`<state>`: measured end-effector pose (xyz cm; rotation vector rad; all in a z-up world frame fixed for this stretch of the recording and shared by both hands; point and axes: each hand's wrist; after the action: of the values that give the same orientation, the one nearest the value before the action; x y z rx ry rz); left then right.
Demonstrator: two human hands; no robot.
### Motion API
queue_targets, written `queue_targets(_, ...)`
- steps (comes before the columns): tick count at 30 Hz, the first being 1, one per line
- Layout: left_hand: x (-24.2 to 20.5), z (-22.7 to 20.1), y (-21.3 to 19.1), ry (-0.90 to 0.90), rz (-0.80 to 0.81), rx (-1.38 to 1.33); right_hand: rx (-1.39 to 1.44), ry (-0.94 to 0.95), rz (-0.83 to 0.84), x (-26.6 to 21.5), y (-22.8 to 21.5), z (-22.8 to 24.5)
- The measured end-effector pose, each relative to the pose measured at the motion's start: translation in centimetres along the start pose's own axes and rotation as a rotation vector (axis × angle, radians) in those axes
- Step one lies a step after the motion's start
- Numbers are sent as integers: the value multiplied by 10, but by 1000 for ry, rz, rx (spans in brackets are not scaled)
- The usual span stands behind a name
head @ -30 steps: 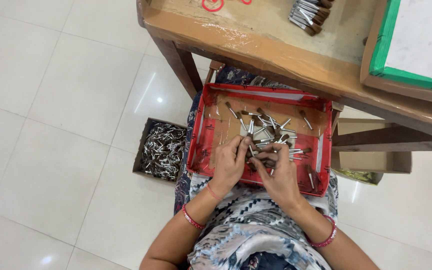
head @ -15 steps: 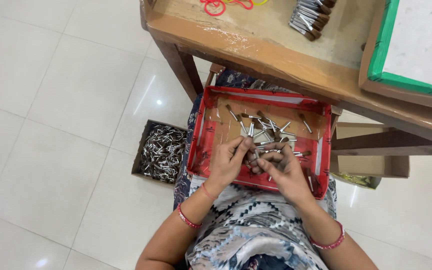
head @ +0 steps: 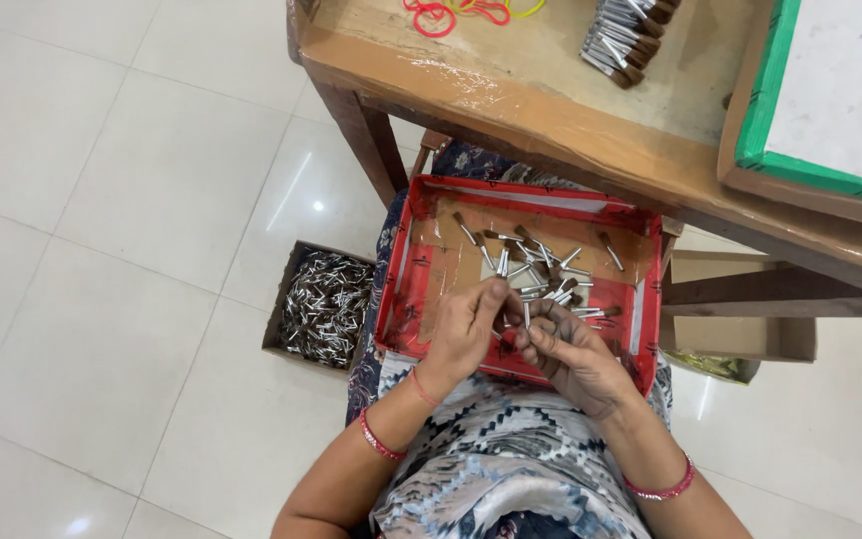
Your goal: The person sits on the floor with a red tray on their lap and repeatedly picks up small cylindrical metal parts, rubs them between their palms, and places them into a stack on the table. They occasionally inspect the parts and adjust the stack.
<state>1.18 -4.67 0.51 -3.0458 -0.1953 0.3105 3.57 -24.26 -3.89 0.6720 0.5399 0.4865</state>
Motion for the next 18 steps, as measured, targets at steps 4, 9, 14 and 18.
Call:
queue_targets(4, -6, -15, -7, 281, 79, 6, -12, -16, -20, -4, 3, 2)
queue_targets(9, 3, 10, -12, 11, -63, 53, -261, -60, 38, -11, 11, 4)
queue_targets(14, -5, -13, -16, 46, 161, -51, -327, -138, -45, -8, 8, 12)
queue_targets(18, -14, -7, -27, 431, 205, 137, -476, -157, -7, -19, 12, 10)
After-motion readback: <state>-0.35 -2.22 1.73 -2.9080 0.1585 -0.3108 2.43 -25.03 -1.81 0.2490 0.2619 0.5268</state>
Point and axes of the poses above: each hand's wrist, its own x-axis towards the middle knuckle, its own y-axis out of the palm, z = x × y, and after that the axes turned 7 degrees about -y, right-handed
